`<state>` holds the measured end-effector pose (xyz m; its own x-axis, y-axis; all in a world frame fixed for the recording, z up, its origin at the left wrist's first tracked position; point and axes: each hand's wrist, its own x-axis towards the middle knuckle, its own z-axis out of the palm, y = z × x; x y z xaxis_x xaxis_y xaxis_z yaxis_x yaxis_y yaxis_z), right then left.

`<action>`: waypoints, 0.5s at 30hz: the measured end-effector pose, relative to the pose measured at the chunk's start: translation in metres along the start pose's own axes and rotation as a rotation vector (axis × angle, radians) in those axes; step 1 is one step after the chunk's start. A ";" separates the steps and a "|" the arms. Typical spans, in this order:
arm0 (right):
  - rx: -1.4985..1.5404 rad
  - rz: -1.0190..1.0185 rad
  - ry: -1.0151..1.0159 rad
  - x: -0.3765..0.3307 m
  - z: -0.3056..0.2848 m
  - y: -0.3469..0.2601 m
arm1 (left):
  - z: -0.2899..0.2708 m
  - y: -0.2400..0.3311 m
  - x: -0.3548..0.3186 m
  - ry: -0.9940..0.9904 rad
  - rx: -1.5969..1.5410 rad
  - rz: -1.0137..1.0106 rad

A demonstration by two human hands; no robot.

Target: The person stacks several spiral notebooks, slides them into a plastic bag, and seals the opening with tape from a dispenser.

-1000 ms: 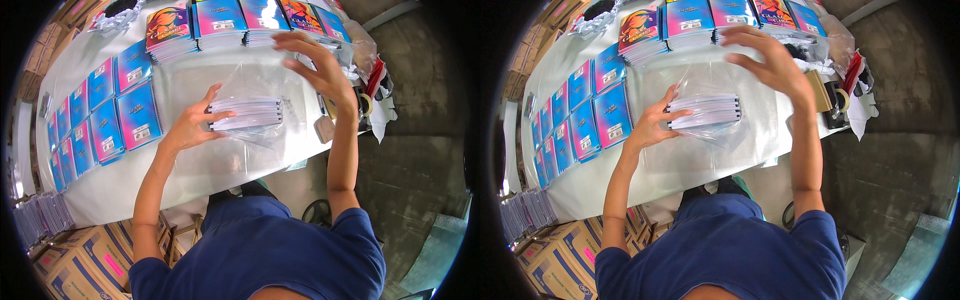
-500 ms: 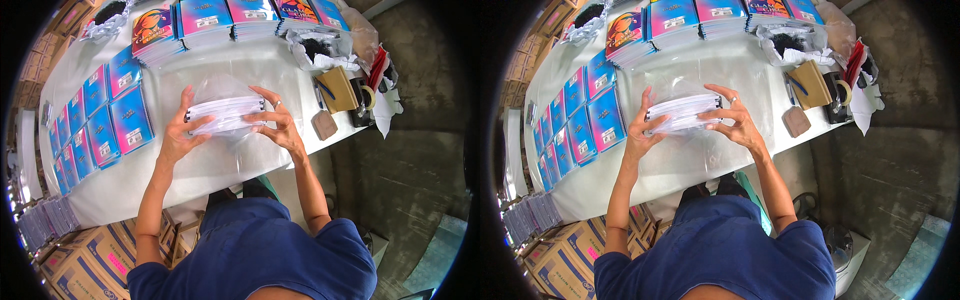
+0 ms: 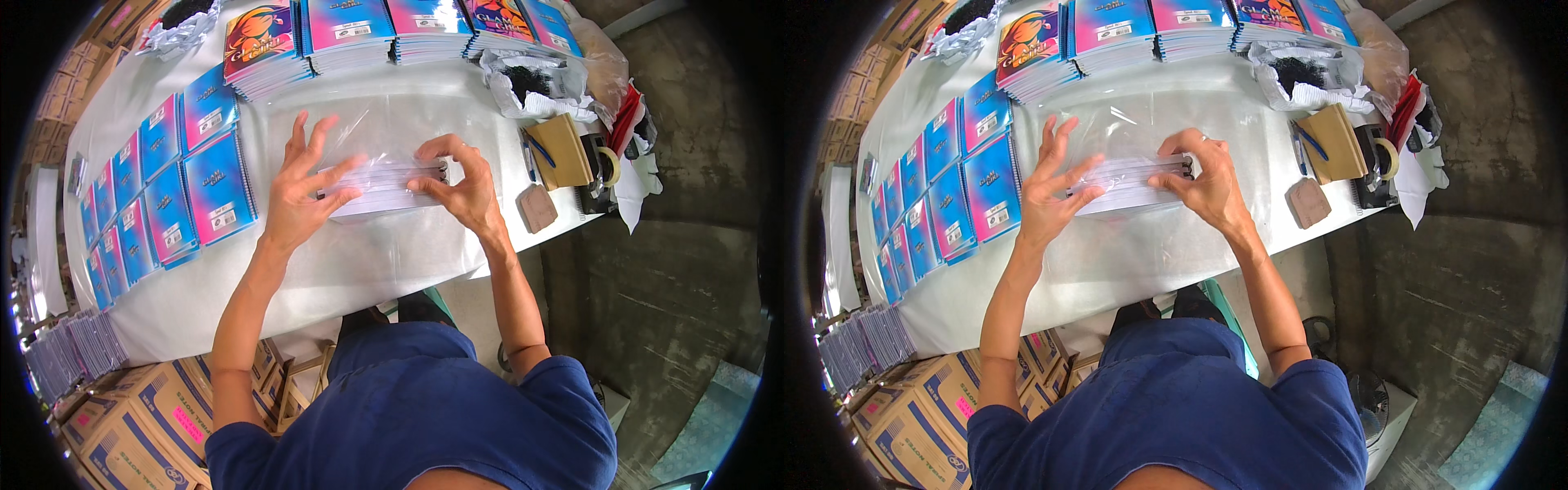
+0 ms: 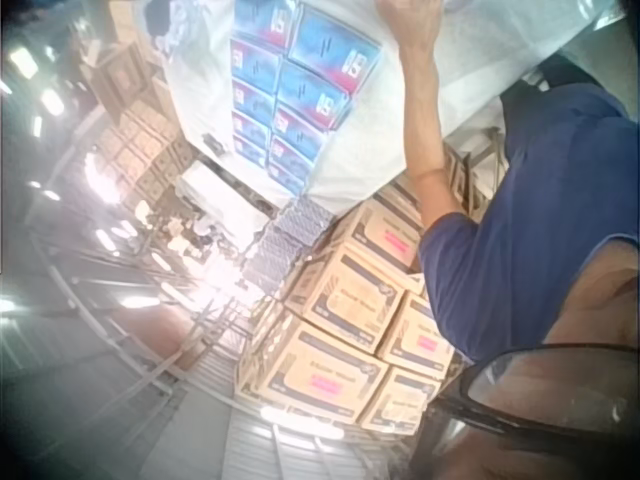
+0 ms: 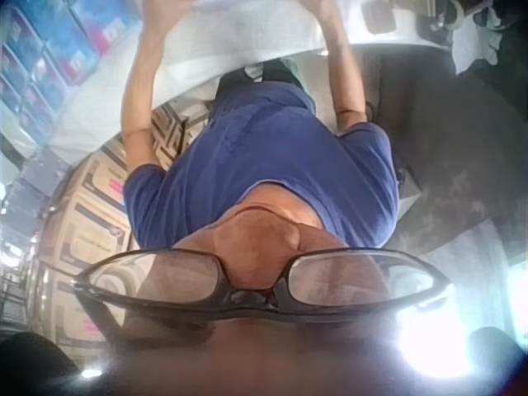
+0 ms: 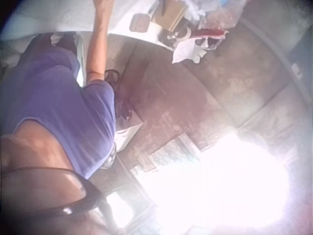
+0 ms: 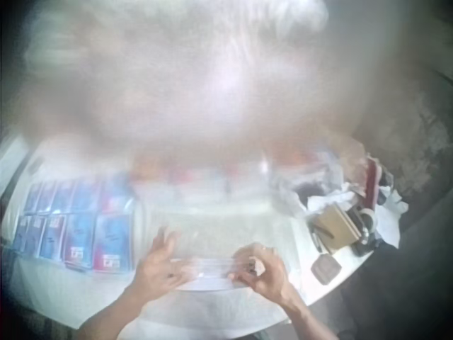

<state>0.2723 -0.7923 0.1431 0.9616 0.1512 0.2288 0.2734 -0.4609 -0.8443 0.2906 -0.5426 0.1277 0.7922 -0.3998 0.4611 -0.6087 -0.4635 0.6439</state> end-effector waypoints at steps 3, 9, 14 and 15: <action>0.196 0.161 -0.075 0.013 -0.003 0.001 | 0.000 0.004 0.013 -0.035 -0.287 -0.285; 0.438 0.478 -0.323 0.029 -0.005 0.009 | -0.011 -0.036 0.035 -0.658 -0.872 -0.643; 0.421 0.425 -0.241 0.022 0.000 0.002 | -0.015 -0.038 0.044 -0.834 -0.776 -0.561; 0.459 0.416 -0.229 0.021 0.001 0.000 | -0.016 -0.038 0.045 -0.861 -0.749 -0.547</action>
<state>0.2924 -0.7884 0.1474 0.9420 0.2468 -0.2273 -0.2059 -0.1095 -0.9724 0.3500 -0.5305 0.1336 0.4760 -0.8119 -0.3380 0.1851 -0.2832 0.9410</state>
